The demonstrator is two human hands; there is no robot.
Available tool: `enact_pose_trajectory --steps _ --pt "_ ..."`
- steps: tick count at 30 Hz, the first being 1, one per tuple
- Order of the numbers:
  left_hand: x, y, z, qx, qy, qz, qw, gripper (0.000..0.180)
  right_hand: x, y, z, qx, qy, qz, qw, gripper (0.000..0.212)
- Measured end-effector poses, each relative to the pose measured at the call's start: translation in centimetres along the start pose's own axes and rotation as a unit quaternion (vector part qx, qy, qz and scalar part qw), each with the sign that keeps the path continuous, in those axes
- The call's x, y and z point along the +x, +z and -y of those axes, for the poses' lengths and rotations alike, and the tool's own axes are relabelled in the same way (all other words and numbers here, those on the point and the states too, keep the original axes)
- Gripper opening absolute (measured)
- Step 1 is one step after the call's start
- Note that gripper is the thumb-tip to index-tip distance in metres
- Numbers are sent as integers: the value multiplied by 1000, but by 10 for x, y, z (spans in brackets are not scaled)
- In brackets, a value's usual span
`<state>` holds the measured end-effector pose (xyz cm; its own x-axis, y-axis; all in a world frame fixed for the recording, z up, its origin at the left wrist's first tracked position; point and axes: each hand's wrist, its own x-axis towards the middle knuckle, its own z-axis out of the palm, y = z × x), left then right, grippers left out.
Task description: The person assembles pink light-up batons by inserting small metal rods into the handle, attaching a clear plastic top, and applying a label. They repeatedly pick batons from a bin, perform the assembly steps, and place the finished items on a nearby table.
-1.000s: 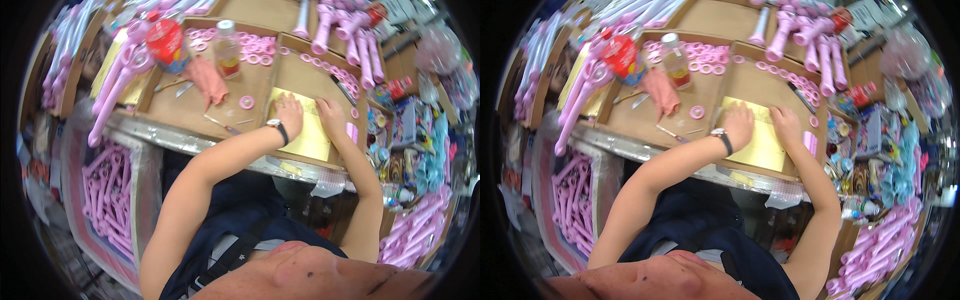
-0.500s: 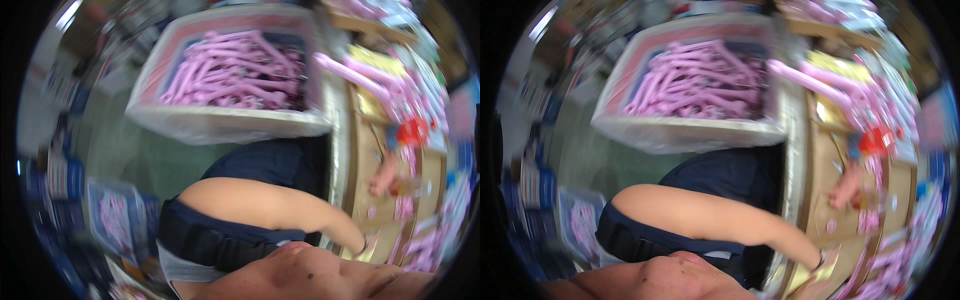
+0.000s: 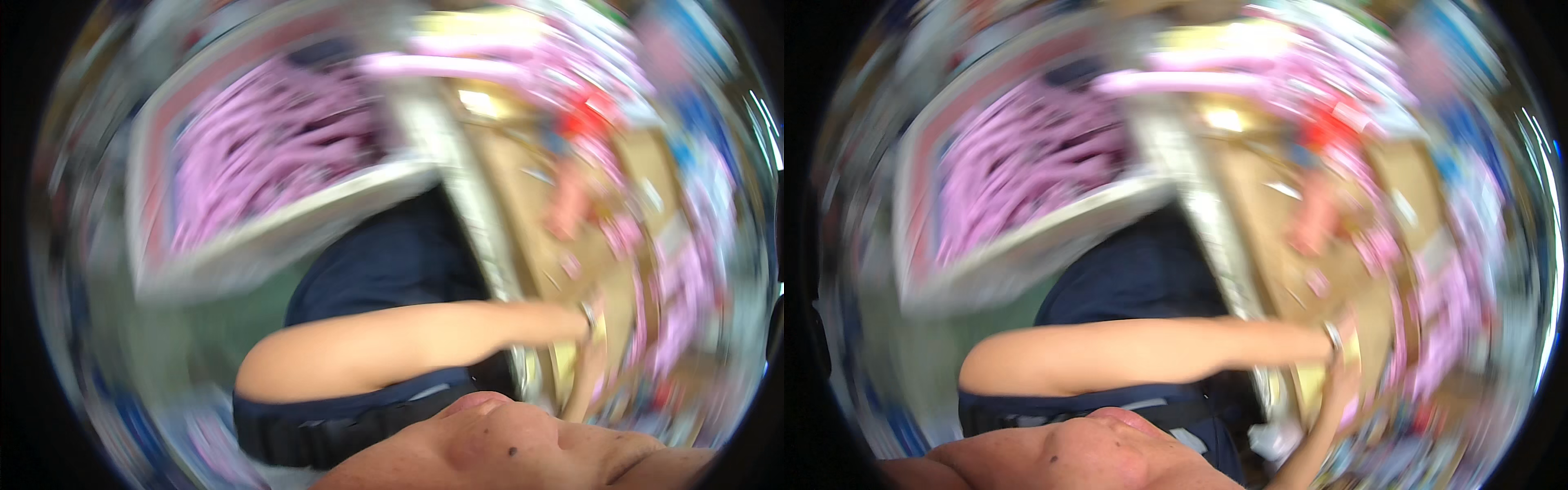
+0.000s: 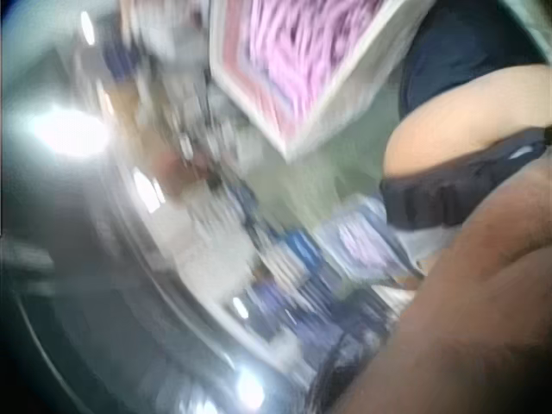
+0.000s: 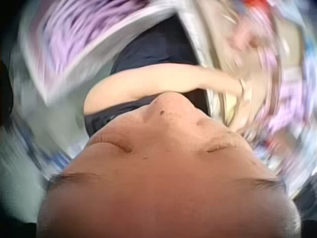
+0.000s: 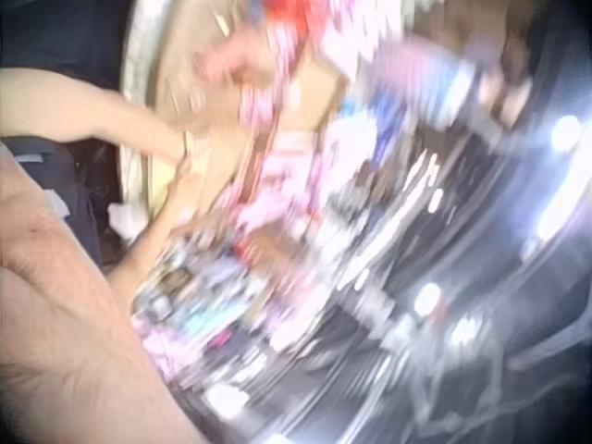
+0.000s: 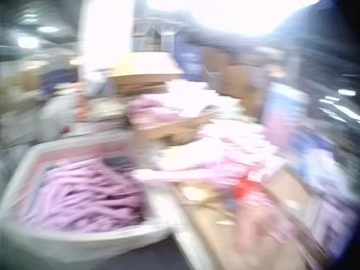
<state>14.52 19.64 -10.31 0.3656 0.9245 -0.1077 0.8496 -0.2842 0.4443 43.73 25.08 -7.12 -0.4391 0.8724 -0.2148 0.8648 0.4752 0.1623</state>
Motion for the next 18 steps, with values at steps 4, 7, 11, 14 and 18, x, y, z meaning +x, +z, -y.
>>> enact_pose_trajectory --steps 4,7,11,14,18 --pt "89 -25 -49 114 8 3 993 79 24 -1 25 -39 -1 -49 998 33" --pt "108 -35 -72 206 -29 20 978 78 43 1 36 128 115 -102 980 43" --pt "102 -36 -69 262 -63 6 963 93 73 -26 35 181 171 -53 967 26" --pt "107 -19 -61 250 -42 13 967 93 112 -77 36 295 203 -212 909 38" --pt "115 -2 -46 307 17 10 951 75 180 -139 108 459 5 -424 781 95"
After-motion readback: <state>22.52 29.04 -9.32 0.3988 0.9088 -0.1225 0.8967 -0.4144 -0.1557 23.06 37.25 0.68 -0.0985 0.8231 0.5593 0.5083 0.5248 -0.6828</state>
